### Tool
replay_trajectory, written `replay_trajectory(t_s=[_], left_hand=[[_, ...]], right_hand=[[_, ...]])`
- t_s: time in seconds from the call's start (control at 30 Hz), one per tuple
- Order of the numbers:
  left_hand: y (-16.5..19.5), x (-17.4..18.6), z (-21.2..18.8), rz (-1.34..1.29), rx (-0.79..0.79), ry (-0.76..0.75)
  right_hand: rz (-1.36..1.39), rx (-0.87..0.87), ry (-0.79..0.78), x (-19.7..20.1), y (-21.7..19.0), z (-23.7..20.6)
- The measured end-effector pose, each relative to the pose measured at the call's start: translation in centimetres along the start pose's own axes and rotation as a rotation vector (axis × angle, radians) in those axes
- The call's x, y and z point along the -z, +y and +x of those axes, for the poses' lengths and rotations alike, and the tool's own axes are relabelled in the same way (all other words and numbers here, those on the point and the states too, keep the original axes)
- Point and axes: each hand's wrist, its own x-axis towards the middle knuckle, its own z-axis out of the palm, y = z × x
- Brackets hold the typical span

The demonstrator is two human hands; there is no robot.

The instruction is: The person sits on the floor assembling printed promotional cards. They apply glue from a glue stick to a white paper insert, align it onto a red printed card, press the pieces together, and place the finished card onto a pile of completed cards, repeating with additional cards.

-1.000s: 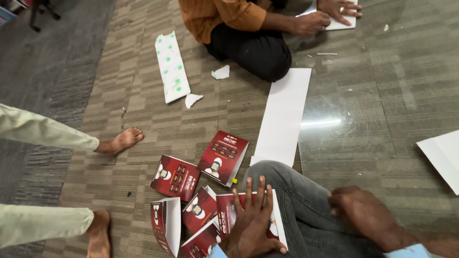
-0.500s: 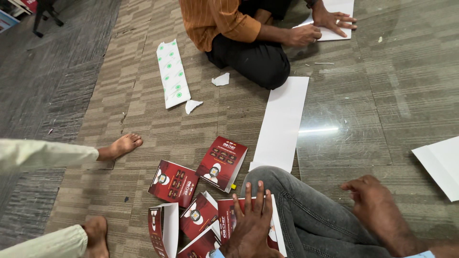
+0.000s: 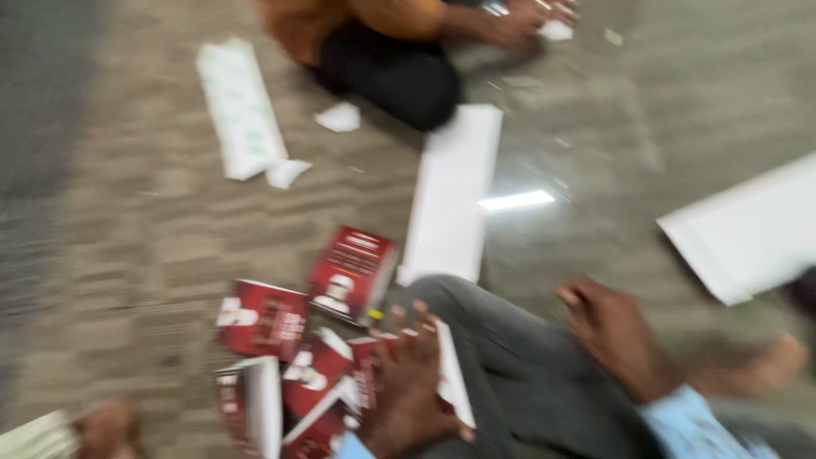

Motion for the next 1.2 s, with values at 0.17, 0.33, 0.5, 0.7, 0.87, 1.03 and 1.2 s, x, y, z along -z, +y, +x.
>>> replay_trajectory(t_s=[0.17, 0.33, 0.5, 0.7, 0.87, 1.03, 1.2], left_hand=[[1.9, 1.1, 0.8, 0.068, 0.177, -0.213], [1.4, 0.9, 1.2, -0.024, 0.053, -0.025], [0.0, 0.2, 2.2, -0.076, -0.037, 0.092], [-0.5, -0.3, 2.5, -0.102, -0.075, 0.142], [-0.7, -0.9, 2.2, -0.118, -0.102, 0.170], [-0.8, -1.2, 2.3, -0.122, -0.111, 0.163], [-0.8, -1.2, 2.3, -0.105, -0.146, 0.214]], right_hand=[[-0.104, 0.198, 0.042, 0.7, -0.1, -1.0], [-0.244, 0.197, 0.129, 0.5, -0.5, -1.1], [-0.378, -0.008, 0.010, 0.5, 0.7, -0.1], [1.328, -0.042, -0.325, 1.9, 2.4, 2.0], [1.644, -0.018, -0.352, 3.7, 3.2, 1.1], [1.665, 0.029, -0.382, 3.6, 2.9, 0.8], [1.650, 0.026, -0.406, 3.9, 2.6, 1.2]])
